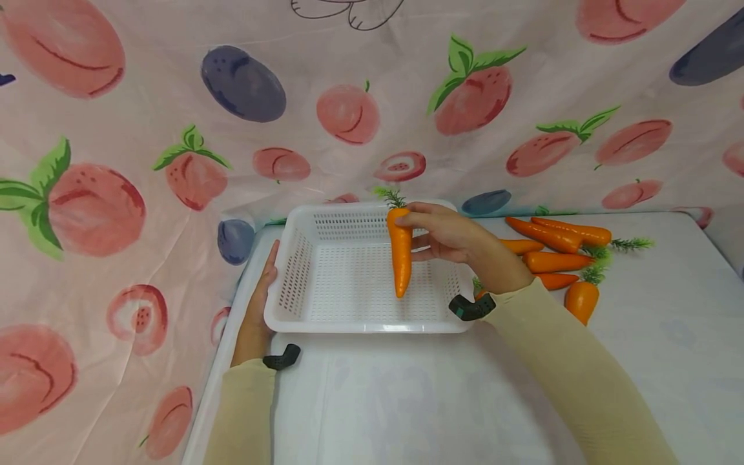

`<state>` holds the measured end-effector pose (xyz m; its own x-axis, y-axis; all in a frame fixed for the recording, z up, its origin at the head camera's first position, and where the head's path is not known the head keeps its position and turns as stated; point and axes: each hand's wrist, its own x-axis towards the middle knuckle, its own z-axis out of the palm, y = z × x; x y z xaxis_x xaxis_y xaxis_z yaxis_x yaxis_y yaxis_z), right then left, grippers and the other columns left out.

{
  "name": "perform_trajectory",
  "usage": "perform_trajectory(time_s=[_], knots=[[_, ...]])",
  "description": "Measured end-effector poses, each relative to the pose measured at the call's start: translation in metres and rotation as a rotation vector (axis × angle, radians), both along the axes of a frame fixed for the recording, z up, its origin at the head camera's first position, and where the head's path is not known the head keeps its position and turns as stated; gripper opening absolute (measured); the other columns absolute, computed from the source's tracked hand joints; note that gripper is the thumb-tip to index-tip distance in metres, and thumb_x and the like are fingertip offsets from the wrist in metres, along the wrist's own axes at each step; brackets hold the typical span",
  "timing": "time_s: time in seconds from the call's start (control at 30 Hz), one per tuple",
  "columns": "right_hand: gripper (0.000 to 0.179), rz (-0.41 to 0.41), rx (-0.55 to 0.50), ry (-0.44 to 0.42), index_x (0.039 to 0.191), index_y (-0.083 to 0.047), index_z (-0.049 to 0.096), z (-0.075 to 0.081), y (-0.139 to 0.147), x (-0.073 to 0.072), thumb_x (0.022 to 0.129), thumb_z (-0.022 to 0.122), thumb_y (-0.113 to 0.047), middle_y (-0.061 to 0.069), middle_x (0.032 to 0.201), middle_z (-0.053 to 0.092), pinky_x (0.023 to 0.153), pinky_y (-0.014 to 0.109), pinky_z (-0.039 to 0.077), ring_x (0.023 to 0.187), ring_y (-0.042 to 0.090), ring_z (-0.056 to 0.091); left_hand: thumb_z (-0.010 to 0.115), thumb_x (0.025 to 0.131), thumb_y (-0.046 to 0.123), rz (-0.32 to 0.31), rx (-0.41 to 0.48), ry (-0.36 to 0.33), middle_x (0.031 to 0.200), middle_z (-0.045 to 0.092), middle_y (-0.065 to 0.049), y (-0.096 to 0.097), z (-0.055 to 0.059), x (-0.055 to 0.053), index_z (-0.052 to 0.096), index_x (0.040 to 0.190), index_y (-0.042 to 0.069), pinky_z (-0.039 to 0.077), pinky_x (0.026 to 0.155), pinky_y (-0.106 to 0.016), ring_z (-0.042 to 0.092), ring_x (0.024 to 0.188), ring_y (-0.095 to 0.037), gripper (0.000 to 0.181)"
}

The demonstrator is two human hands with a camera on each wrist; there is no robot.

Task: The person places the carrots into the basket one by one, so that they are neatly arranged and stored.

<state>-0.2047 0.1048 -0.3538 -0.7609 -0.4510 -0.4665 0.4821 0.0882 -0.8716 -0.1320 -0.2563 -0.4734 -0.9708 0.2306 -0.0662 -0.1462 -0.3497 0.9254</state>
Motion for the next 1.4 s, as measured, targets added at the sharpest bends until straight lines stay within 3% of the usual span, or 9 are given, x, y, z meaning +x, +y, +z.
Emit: perform_trajectory(time_s=[0.2,0.43,0.67,0.97,1.2,1.33,1.4], knots=[[0.061,0.0,0.003,-0.006,0.155,-0.015,0.033,0.0,0.001,0.0,0.102,0.061,-0.027,0.013,0.141,0.047,0.09,0.047,0.059,0.122,0.037,0.057,0.026,0.11,0.033,-0.01,0.022,-0.004,0.172,0.013,0.012,0.001,0.001,0.0,0.017,0.161,0.049,0.029,0.117,-0.035,0.013,0.159,-0.022,0.054],[0.046,0.004,-0.004,-0.003,0.146,-0.012,0.045,-0.001,0.002,0.0,0.105,0.057,-0.03,0.014,0.138,0.052,0.091,0.049,0.057,0.115,0.035,0.066,0.025,0.11,0.031,0.002,0.014,0.001,0.172,0.015,0.014,0.001,0.002,0.001,0.015,0.162,0.047,0.027,0.12,-0.038,0.013,0.16,-0.021,0.055],[0.05,0.009,-0.007,-0.003,0.151,-0.01,0.042,0.0,0.003,0.001,0.107,0.053,-0.031,0.017,0.143,0.056,0.093,0.049,0.055,0.103,0.028,0.075,0.027,0.11,0.035,-0.004,-0.001,-0.007,0.172,0.014,0.014,0.001,0.003,0.001,0.009,0.164,0.042,0.032,0.116,-0.034,0.013,0.159,-0.023,0.057],[0.051,0.018,-0.004,0.007,0.148,-0.012,0.044,-0.004,0.009,0.002,0.104,0.058,-0.033,0.017,0.142,0.057,0.096,0.05,0.054,0.111,0.032,0.072,0.032,0.109,0.041,-0.006,-0.038,-0.002,0.172,0.014,0.016,-0.001,0.001,0.001,0.012,0.162,0.047,0.043,0.112,-0.032,0.015,0.159,-0.025,0.057],[0.055,0.009,0.005,0.038,0.15,-0.009,0.042,-0.008,0.024,0.003,0.103,0.061,-0.032,0.016,0.138,0.058,0.095,0.044,0.056,0.111,0.03,0.071,0.028,0.109,0.037,-0.006,-0.012,-0.005,0.172,0.014,0.013,0.0,0.0,0.0,0.016,0.16,0.05,0.033,0.119,-0.04,0.015,0.159,-0.027,0.054],[0.053,-0.035,-0.013,0.021,0.146,-0.01,0.045,-0.007,0.04,0.003,0.101,0.064,-0.031,0.01,0.128,0.063,0.095,0.043,0.057,0.108,0.027,0.071,0.027,0.109,0.036,-0.032,0.055,0.008,0.174,0.008,0.008,0.001,0.0,-0.003,0.01,0.163,0.046,0.017,0.126,-0.049,0.009,0.16,-0.03,0.057],[0.054,-0.042,-0.013,0.022,0.146,-0.01,0.044,-0.006,0.049,0.002,0.101,0.065,-0.031,0.008,0.127,0.063,0.095,0.042,0.057,0.108,0.026,0.07,0.027,0.11,0.037,-0.055,0.052,0.036,0.174,0.001,0.003,0.0,0.0,-0.005,0.002,0.164,0.041,0.014,0.127,-0.046,0.004,0.16,-0.032,0.06]])
